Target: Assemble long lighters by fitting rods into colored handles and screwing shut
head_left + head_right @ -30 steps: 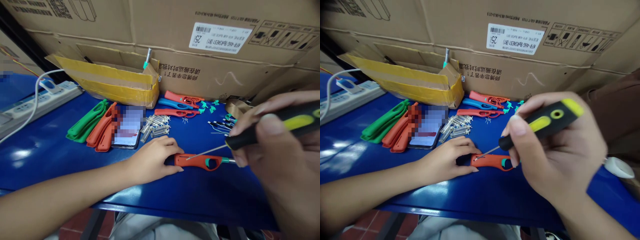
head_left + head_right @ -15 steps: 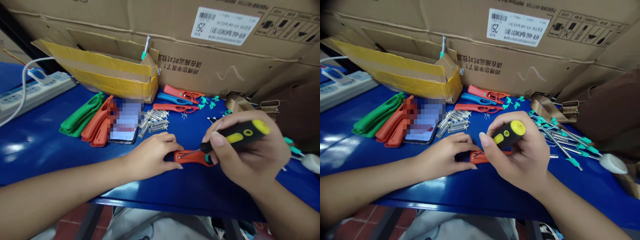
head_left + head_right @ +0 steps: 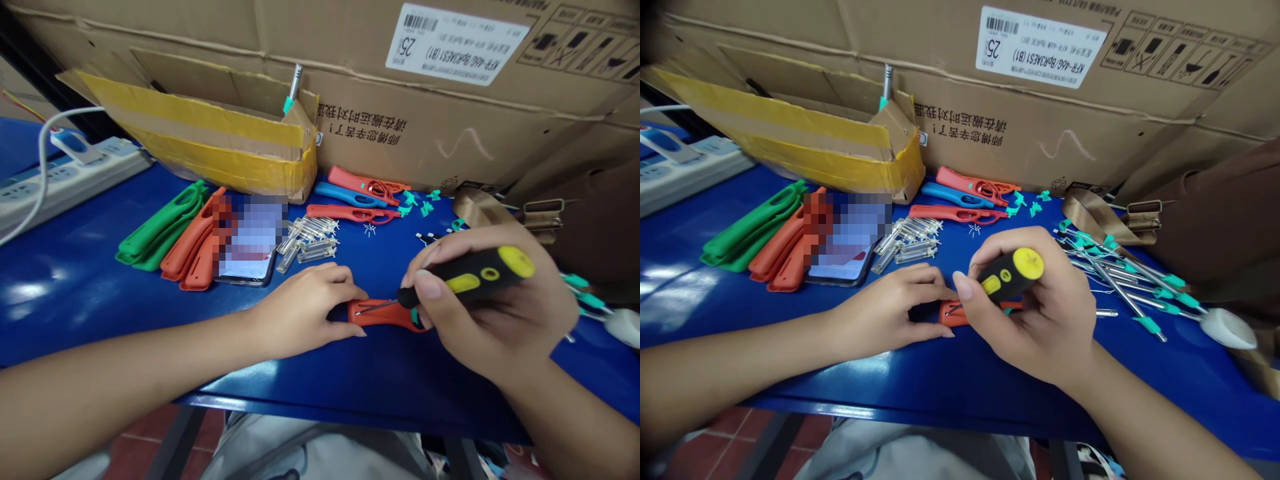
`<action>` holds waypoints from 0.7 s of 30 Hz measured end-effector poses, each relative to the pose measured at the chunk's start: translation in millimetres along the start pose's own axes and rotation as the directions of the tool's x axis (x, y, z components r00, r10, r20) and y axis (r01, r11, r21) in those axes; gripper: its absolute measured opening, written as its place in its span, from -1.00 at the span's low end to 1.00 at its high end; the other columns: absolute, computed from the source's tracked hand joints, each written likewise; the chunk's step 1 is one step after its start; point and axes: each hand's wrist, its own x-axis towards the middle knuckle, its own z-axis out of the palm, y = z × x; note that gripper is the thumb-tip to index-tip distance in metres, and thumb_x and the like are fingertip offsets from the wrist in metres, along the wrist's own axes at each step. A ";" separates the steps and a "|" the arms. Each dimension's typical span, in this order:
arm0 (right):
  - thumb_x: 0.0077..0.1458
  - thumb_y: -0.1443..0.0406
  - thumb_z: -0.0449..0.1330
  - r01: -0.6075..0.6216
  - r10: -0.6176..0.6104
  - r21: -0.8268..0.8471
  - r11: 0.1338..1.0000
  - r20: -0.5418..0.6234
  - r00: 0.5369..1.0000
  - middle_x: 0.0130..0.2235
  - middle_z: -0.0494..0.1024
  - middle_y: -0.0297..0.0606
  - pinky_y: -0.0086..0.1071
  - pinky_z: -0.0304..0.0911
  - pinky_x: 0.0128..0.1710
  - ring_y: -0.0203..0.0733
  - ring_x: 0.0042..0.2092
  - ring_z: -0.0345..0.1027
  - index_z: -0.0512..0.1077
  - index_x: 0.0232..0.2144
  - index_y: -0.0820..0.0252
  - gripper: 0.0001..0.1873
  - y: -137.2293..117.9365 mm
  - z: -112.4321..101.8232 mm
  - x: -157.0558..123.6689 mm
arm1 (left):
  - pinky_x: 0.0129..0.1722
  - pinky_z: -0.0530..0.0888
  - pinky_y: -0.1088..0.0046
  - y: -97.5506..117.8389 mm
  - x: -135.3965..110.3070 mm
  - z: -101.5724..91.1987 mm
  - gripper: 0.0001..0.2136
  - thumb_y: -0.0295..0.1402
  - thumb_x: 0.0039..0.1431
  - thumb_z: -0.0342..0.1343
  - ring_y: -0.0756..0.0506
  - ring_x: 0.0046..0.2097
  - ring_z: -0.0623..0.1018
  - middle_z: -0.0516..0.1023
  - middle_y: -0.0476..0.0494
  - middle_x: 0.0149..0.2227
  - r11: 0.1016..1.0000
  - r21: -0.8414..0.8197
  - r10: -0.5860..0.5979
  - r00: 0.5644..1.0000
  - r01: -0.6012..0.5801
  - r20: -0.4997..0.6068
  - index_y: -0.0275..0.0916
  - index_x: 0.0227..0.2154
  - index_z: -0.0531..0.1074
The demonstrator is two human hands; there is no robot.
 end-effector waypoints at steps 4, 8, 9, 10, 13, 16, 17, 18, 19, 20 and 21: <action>0.10 0.38 0.37 0.003 -0.003 -0.009 1.000 -0.001 1.000 -0.32 0.56 -0.29 -0.26 0.45 -0.46 -0.18 -0.43 0.51 0.46 -0.21 0.09 -0.79 -0.7 0.2 -0.5 | -0.13 0.44 0.35 0.2 0.0 -0.5 -0.68 -0.26 0.22 0.34 -0.12 -0.16 0.49 0.48 -0.09 -0.23 1.000 -0.001 0.000 1.000 0.000 0.007 -0.29 -0.03 0.57; 0.08 0.38 0.39 0.028 -0.028 -0.010 1.000 0.002 1.000 -0.33 0.56 -0.32 -0.29 0.44 -0.46 -0.22 -0.45 0.50 0.46 -0.21 0.10 -0.76 -0.6 1.7 -0.7 | -0.11 0.44 0.35 0.9 0.3 -1.0 -0.71 -0.26 0.23 0.33 -0.13 -0.14 0.50 0.49 -0.09 -0.21 1.000 -0.003 -0.005 1.000 0.005 0.016 -0.28 -0.05 0.57; 0.08 0.38 0.39 0.026 -0.026 -0.006 1.000 0.007 1.000 -0.33 0.56 -0.33 -0.29 0.44 -0.47 -0.23 -0.45 0.50 0.46 -0.20 0.09 -0.76 -0.3 1.9 -0.8 | -0.11 0.44 0.35 1.0 0.4 -1.0 -0.72 -0.25 0.23 0.33 -0.13 -0.13 0.50 0.49 -0.10 -0.21 1.000 0.000 -0.008 1.000 0.008 0.017 -0.28 -0.06 0.57; 0.08 0.38 0.39 0.020 -0.020 -0.004 1.000 0.012 1.000 -0.33 0.56 -0.33 -0.30 0.44 -0.47 -0.23 -0.45 0.50 0.46 -0.20 0.09 -0.76 0.1 2.0 -0.9 | -0.10 0.44 0.34 1.2 0.3 -1.0 -0.72 -0.25 0.24 0.33 -0.13 -0.13 0.50 0.49 -0.10 -0.21 1.000 0.003 -0.011 1.000 0.011 0.017 -0.28 -0.06 0.57; 0.09 0.37 0.38 0.011 -0.011 -0.009 1.000 0.020 1.000 -0.33 0.57 -0.34 -0.32 0.44 -0.46 -0.24 -0.45 0.50 0.45 -0.20 0.08 -0.76 1.1 1.4 -1.7 | -0.10 0.44 0.34 1.2 -0.1 -1.0 -0.71 -0.25 0.24 0.33 -0.14 -0.12 0.50 0.49 -0.10 -0.20 1.000 0.007 -0.010 1.000 0.010 0.020 -0.27 -0.04 0.56; 0.09 0.38 0.38 0.006 -0.004 -0.033 0.999 0.033 0.999 -0.32 0.58 -0.34 -0.33 0.44 -0.45 -0.26 -0.44 0.50 0.46 -0.18 0.08 -0.75 1.6 1.3 -2.8 | -0.08 0.44 0.34 0.6 -0.8 -1.0 -0.72 -0.24 0.25 0.32 -0.14 -0.12 0.51 0.49 -0.10 -0.20 1.000 0.012 -0.006 1.000 0.006 0.024 -0.26 -0.04 0.56; 0.09 0.38 0.38 0.009 -0.007 -0.047 0.999 0.034 0.999 -0.32 0.58 -0.35 -0.33 0.45 -0.45 -0.26 -0.45 0.50 0.46 -0.17 0.07 -0.73 1.6 1.7 -2.9 | -0.08 0.44 0.34 0.3 -1.1 -0.9 -0.72 -0.24 0.25 0.31 -0.14 -0.11 0.51 0.50 -0.10 -0.20 1.000 0.014 -0.006 1.000 0.005 0.026 -0.25 -0.05 0.56; 0.09 0.38 0.38 0.013 -0.011 -0.057 0.998 0.037 0.999 -0.32 0.58 -0.35 -0.32 0.45 -0.44 -0.26 -0.46 0.49 0.47 -0.14 0.07 -0.71 1.4 2.5 -2.6 | -0.08 0.44 0.34 0.0 -1.3 -0.7 -0.72 -0.23 0.26 0.31 -0.15 -0.11 0.51 0.50 -0.11 -0.19 1.000 0.016 -0.006 1.000 0.005 0.026 -0.25 -0.04 0.56; 0.09 0.39 0.38 0.022 -0.019 -0.061 0.998 0.041 0.999 -0.33 0.58 -0.36 -0.31 0.46 -0.44 -0.26 -0.46 0.48 0.47 -0.10 0.06 -0.68 1.2 3.6 -2.0 | -0.08 0.44 0.33 -0.3 -1.6 -0.4 -0.71 -0.23 0.26 0.31 -0.15 -0.11 0.51 0.50 -0.11 -0.19 1.000 0.019 -0.006 1.000 0.006 0.025 -0.25 -0.03 0.56; 0.09 0.40 0.38 0.036 -0.034 -0.056 0.998 0.042 0.999 -0.35 0.57 -0.37 -0.31 0.47 -0.44 -0.25 -0.46 0.48 0.47 -0.04 0.04 -0.62 0.8 5.0 -1.0 | -0.08 0.44 0.33 -0.6 -1.8 -0.1 -0.70 -0.23 0.26 0.31 -0.16 -0.11 0.51 0.51 -0.11 -0.19 1.000 0.021 -0.004 1.000 0.004 0.022 -0.26 -0.02 0.56; 0.10 0.42 0.37 0.050 -0.048 -0.045 0.998 0.038 0.998 -0.36 0.56 -0.38 -0.31 0.48 -0.45 -0.24 -0.46 0.49 0.45 0.03 0.01 -0.54 0.4 6.4 0.1 | -0.08 0.44 0.32 -0.8 -1.9 0.3 -0.68 -0.22 0.25 0.31 -0.16 -0.10 0.51 0.51 -0.12 -0.19 1.000 0.024 -0.001 1.000 0.001 0.018 -0.27 -0.01 0.56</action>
